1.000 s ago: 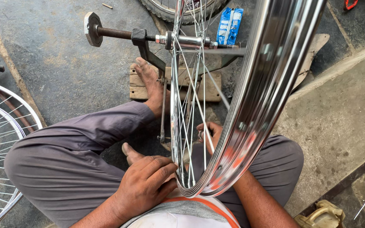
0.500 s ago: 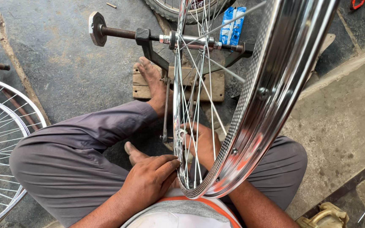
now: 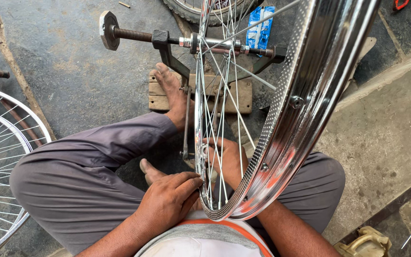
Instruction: The person adjusts the tension of the spokes on a bicycle wheel mounted in a truing stand. They use a spoke wrench to turn the nipples while periodically spinning the wheel to check alignment.
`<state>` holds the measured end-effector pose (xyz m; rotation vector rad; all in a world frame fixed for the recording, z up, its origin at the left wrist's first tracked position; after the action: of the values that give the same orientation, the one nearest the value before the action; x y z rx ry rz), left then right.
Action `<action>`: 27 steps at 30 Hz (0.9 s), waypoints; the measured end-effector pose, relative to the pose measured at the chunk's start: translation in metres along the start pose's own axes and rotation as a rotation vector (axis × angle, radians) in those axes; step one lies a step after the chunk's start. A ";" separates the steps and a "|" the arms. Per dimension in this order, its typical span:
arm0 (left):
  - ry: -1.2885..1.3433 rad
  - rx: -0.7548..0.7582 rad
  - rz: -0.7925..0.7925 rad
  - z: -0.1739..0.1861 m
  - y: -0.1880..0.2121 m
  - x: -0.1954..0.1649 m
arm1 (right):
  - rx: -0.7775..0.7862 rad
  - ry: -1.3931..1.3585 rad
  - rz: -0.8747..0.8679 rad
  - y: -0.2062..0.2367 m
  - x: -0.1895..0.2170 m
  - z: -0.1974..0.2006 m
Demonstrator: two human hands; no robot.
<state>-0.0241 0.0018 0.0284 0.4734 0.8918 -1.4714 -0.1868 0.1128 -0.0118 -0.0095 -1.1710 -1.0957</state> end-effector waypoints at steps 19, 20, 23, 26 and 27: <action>0.036 0.037 0.039 -0.001 -0.002 0.001 | 0.099 0.037 0.054 -0.014 -0.007 -0.002; 0.035 0.030 0.038 -0.001 -0.002 0.001 | 0.129 -0.010 0.041 -0.015 -0.007 -0.002; 0.038 0.037 0.047 -0.002 -0.002 0.001 | 0.233 -0.036 0.027 -0.016 -0.005 -0.003; 0.043 0.040 0.062 -0.002 -0.002 0.001 | 0.303 0.142 0.175 -0.015 -0.003 0.001; 0.046 0.037 0.064 -0.002 -0.002 0.002 | 0.294 0.183 0.297 -0.015 -0.001 0.002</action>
<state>-0.0270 0.0022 0.0263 0.5609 0.8790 -1.4254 -0.1985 0.1068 -0.0187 0.1383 -1.1143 -0.6436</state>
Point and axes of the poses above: each hand's wrist, its own y-axis away from the middle knuckle, its own z-axis out of the back of the hand, x = y × z, the point moved 3 cm from there along -y, towards the middle knuckle, and after that the axes turned 1 degree about -y, right-handed, at the moved point
